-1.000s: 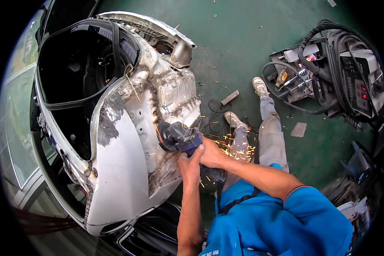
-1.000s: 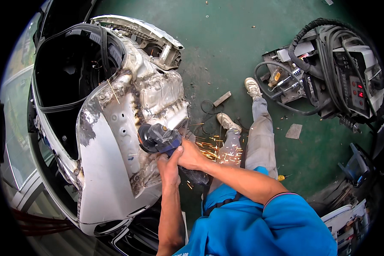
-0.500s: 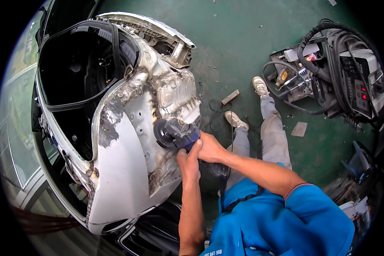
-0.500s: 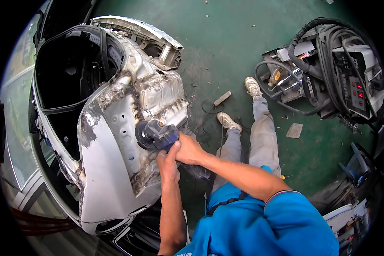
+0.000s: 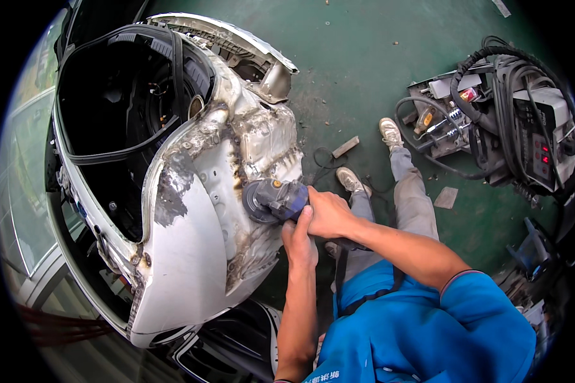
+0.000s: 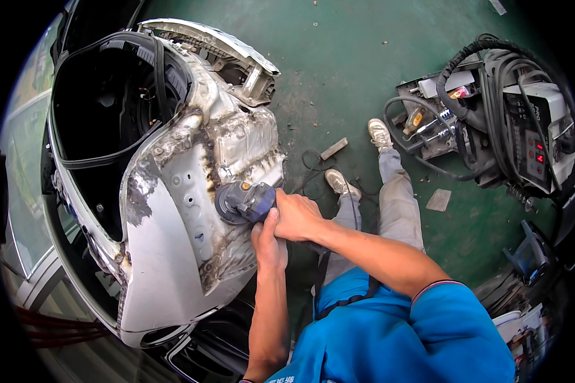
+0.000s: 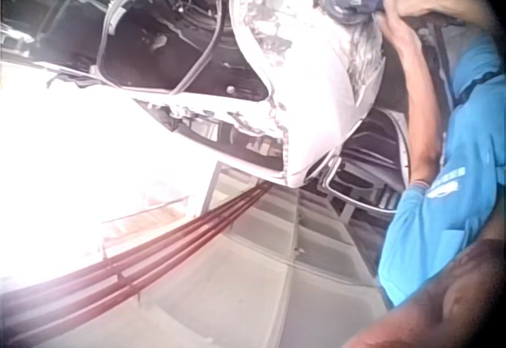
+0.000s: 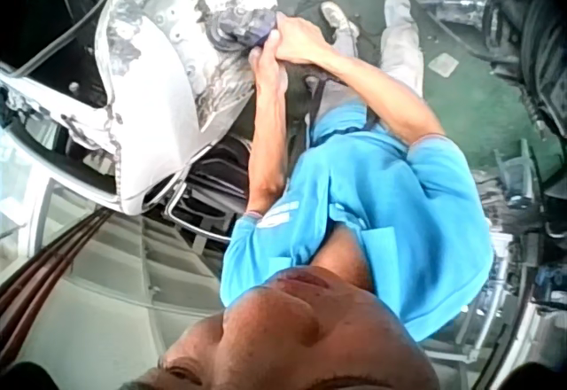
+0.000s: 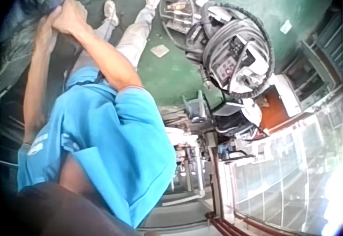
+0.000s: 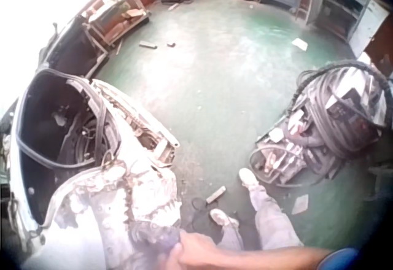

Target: The person uses an angle grinder on the front fender of a white car, removing paint and smoothing the metal surface. Sparks fly as the grinder moves along the panel, gradually exposing bare metal.

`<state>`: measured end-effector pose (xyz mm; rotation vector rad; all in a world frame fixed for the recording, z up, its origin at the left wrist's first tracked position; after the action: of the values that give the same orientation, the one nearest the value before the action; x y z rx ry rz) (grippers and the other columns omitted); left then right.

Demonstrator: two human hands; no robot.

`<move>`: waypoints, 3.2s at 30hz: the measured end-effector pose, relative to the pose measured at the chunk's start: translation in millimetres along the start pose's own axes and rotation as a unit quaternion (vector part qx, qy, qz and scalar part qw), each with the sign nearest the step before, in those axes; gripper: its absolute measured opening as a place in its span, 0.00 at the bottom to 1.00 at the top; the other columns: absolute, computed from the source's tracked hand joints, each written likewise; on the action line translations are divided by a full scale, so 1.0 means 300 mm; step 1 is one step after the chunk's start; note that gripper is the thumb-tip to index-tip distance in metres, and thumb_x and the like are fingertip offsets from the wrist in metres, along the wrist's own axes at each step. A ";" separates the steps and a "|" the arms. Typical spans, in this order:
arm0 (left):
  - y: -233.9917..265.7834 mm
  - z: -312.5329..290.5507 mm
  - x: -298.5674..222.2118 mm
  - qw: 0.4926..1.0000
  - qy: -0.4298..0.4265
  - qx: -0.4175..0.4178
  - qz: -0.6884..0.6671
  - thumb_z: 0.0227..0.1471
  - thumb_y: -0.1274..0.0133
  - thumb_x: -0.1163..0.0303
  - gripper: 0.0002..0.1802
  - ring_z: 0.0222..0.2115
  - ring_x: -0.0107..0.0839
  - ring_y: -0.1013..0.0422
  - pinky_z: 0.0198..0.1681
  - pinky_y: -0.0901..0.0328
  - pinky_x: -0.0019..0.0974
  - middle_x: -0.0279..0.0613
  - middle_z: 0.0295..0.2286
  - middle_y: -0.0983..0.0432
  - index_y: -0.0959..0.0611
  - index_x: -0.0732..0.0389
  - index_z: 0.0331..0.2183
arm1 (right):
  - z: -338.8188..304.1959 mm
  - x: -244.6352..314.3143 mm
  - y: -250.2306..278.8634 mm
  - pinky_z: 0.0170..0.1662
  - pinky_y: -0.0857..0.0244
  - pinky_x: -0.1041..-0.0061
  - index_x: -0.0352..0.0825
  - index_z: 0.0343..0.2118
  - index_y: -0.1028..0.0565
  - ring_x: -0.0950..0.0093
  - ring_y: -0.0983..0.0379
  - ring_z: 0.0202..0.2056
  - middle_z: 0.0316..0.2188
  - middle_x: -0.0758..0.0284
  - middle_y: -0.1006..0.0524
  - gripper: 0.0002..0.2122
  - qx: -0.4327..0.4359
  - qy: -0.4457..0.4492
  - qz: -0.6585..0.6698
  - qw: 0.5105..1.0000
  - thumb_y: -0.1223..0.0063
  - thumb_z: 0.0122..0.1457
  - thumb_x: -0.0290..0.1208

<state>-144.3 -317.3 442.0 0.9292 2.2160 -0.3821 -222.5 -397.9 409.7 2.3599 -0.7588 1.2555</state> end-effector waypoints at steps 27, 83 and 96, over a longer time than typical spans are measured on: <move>-0.018 0.048 0.008 1.000 -0.018 0.010 -0.006 0.59 0.38 0.65 0.30 0.54 0.34 0.31 0.62 0.40 0.39 0.48 0.53 0.27 0.25 0.75 0.55 | 0.052 -0.031 0.018 0.40 0.31 0.44 0.26 0.43 0.32 0.39 0.24 0.36 0.30 0.42 0.21 0.24 -0.005 -0.001 -0.016 1.000 0.42 0.50 0.40; -0.029 0.112 -0.036 0.993 -0.017 -0.048 0.108 0.56 0.36 0.63 0.32 0.49 0.36 0.26 0.53 0.32 0.39 0.52 0.49 0.25 0.26 0.78 0.53 | 0.142 -0.084 -0.031 0.51 0.29 0.58 0.32 0.53 0.29 0.47 0.23 0.49 0.45 0.47 0.20 0.26 0.025 0.048 0.142 0.988 0.39 0.53 0.38; -0.021 0.133 -0.029 0.991 0.004 -0.058 0.124 0.56 0.35 0.64 0.31 0.49 0.38 0.26 0.53 0.32 0.41 0.53 0.48 0.25 0.25 0.78 0.51 | 0.160 -0.082 -0.023 0.53 0.30 0.59 0.33 0.55 0.28 0.48 0.23 0.50 0.47 0.48 0.20 0.27 0.031 0.053 0.148 0.987 0.39 0.52 0.39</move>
<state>-124.9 -346.0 419.4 1.1276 2.0731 -0.1337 -198.8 -411.4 362.8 2.2667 -1.0807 1.5298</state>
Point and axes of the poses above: each hand's wrist, its own z-axis towards the middle knuckle, its own y-axis out of the back of the hand, x = y × z, the point moved 7 cm from there along z, towards the middle knuckle
